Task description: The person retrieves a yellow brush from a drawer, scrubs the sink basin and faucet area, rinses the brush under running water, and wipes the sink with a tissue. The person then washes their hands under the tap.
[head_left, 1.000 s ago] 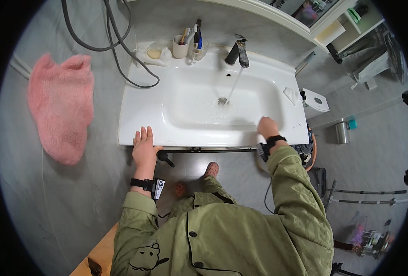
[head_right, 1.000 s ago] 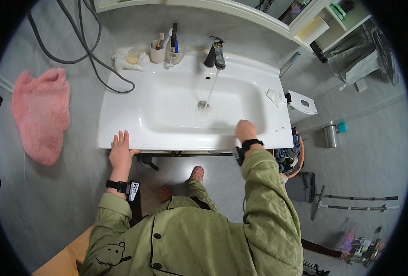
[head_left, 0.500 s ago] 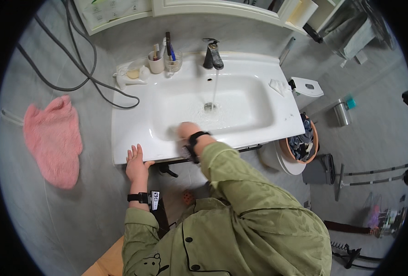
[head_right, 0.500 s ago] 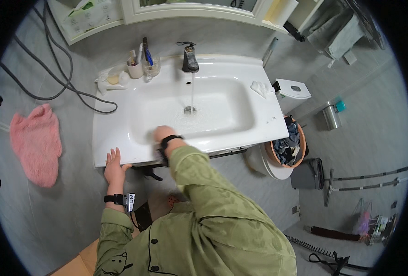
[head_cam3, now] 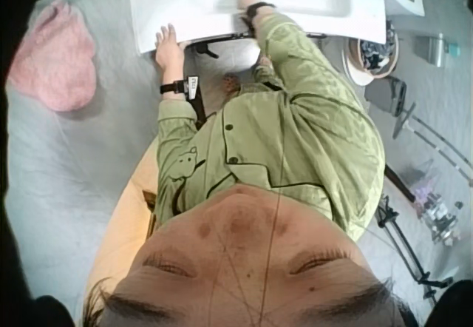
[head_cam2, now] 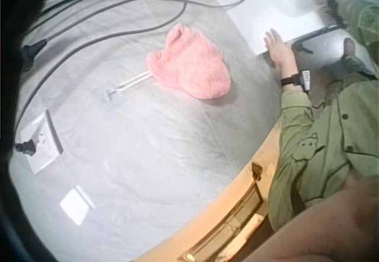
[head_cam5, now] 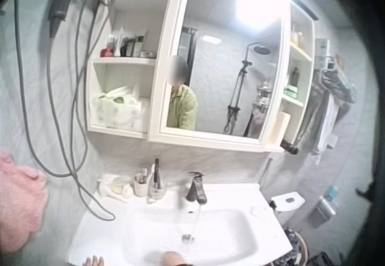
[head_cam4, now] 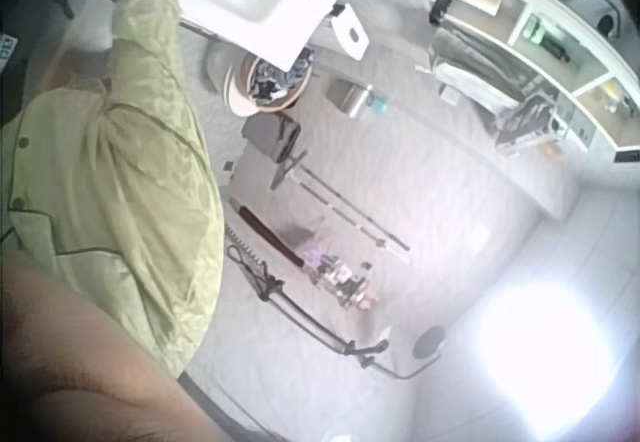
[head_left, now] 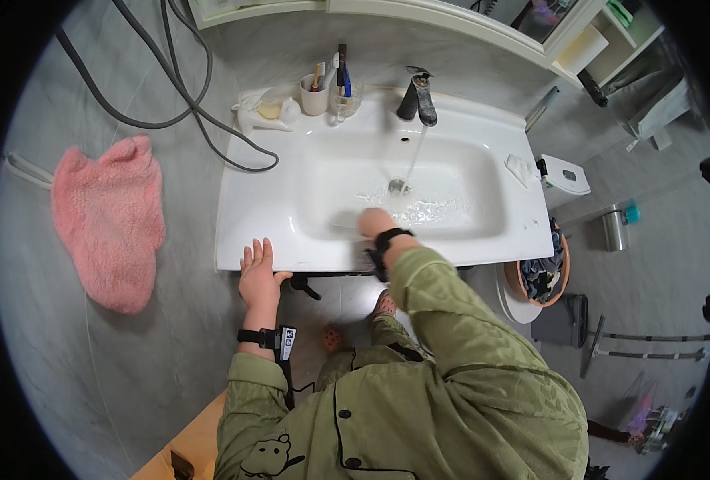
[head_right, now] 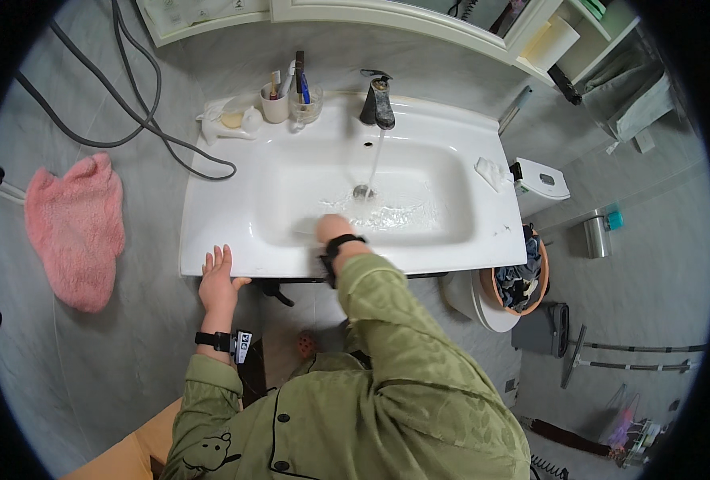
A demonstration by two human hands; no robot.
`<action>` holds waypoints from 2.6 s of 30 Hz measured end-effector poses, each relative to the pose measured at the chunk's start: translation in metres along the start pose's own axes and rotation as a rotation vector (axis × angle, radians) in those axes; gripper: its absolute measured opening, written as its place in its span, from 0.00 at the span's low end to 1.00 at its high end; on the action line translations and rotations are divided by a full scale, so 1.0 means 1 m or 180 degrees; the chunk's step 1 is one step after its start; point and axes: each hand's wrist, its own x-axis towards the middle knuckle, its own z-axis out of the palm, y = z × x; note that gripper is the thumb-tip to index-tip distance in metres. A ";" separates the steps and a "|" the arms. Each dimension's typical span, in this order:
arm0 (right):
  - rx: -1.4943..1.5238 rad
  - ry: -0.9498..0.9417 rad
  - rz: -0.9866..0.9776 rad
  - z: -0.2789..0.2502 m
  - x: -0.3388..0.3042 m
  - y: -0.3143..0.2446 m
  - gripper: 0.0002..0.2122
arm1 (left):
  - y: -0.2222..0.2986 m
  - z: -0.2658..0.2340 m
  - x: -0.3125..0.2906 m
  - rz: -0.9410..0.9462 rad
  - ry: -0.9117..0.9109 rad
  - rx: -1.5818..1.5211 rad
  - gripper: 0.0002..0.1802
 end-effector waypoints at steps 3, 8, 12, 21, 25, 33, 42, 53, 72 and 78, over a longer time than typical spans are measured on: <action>0.0256 0.0044 -0.0516 0.000 0.036 -0.076 0.10 | 0.003 0.001 0.003 0.0051 0.0012 -0.0121 0.49; 0.0542 0.0006 -0.0392 -0.024 0.033 -0.089 0.10 | 0.006 -0.001 0.007 -0.0080 0.0000 -0.0114 0.48; 0.0726 -0.0214 -0.0551 -0.033 -0.006 -0.030 0.10 | 0.008 -0.002 0.011 -0.0056 0.0078 -0.0070 0.48; -0.0717 0.0375 0.1267 -0.048 -0.127 0.216 0.10 | 0.012 0.005 0.007 0.0103 0.0253 -0.0178 0.48; -0.0172 0.0557 0.0790 -0.046 -0.116 0.167 0.09 | 0.015 0.008 0.004 0.0109 0.0298 -0.0167 0.49; 0.1347 -0.0066 0.0188 -0.060 -0.076 -0.056 0.09 | 0.025 0.017 0.002 0.0011 0.0183 -0.0189 0.50; 0.0030 -0.0564 0.1152 -0.068 -0.121 0.237 0.18 | 0.023 0.036 0.018 0.0069 0.0345 -0.0281 0.48; -0.1579 -0.1158 0.0209 -0.127 -0.017 0.389 0.09 | 0.067 0.052 0.044 -0.0459 0.0155 -0.0574 0.48; -0.2377 0.0756 -0.1634 -0.177 0.073 0.408 0.17 | 0.100 0.069 0.043 -0.0615 0.0108 -0.0381 0.49; -0.2439 0.1038 -0.1472 -0.198 0.064 0.409 0.17 | 0.087 0.071 0.043 -0.0575 0.0221 -0.0329 0.48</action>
